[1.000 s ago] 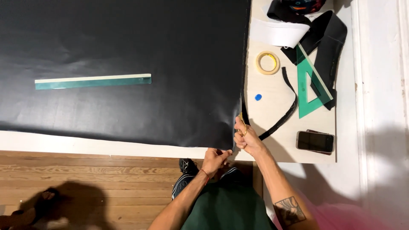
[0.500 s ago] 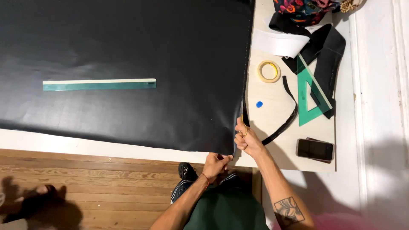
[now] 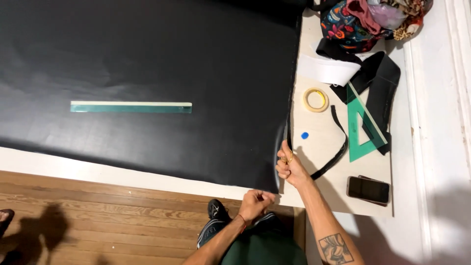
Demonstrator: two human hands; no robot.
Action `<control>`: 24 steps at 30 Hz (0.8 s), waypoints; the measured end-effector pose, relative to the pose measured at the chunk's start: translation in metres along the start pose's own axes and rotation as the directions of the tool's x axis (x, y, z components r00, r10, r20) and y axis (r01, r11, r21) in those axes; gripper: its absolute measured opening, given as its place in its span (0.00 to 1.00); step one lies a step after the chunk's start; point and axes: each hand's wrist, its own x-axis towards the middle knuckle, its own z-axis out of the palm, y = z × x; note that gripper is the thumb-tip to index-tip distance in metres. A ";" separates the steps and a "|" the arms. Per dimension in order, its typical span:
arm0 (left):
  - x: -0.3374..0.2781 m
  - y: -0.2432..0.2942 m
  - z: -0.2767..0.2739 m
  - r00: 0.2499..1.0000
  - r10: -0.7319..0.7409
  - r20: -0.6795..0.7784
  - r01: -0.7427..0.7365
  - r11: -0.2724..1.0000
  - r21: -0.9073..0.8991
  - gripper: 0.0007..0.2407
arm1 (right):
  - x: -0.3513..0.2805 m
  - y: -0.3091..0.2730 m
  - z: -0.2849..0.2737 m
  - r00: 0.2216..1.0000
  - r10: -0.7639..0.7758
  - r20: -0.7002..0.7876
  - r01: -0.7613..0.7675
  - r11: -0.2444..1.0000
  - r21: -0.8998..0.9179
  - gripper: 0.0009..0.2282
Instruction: Cutting a piece of black leather and marking it with a ruler and chalk for further processing
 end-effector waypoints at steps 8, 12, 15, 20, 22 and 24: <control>-0.049 0.036 -0.013 0.897 0.366 0.249 -0.442 0.726 0.527 0.05 | -0.005 0.002 0.003 0.998 -0.063 -0.005 0.063 0.998 -0.007 0.27; -0.037 0.062 -0.013 0.559 0.718 0.415 -0.646 0.063 0.761 0.11 | 0.023 0.002 -0.035 0.970 0.015 0.244 -0.039 0.995 0.094 0.25; 0.015 0.048 -0.006 0.431 0.762 0.483 -0.556 -0.197 0.808 0.20 | 0.047 -0.001 -0.065 0.912 0.084 0.402 -0.194 0.951 0.242 0.27; 0.062 0.049 0.018 0.331 0.762 0.557 -0.460 -0.385 0.800 0.33 | 0.049 -0.011 -0.071 0.852 0.123 0.508 -0.224 0.964 0.143 0.28; 0.077 0.050 0.026 0.249 0.804 0.540 -0.515 -0.362 0.777 0.32 | 0.056 -0.011 -0.077 0.910 0.127 0.394 -0.160 0.986 0.051 0.28; 0.090 0.048 0.026 0.371 0.787 0.493 -0.533 -0.254 0.807 0.35 | 0.076 -0.001 -0.087 0.784 0.077 0.616 -0.249 0.948 0.199 0.30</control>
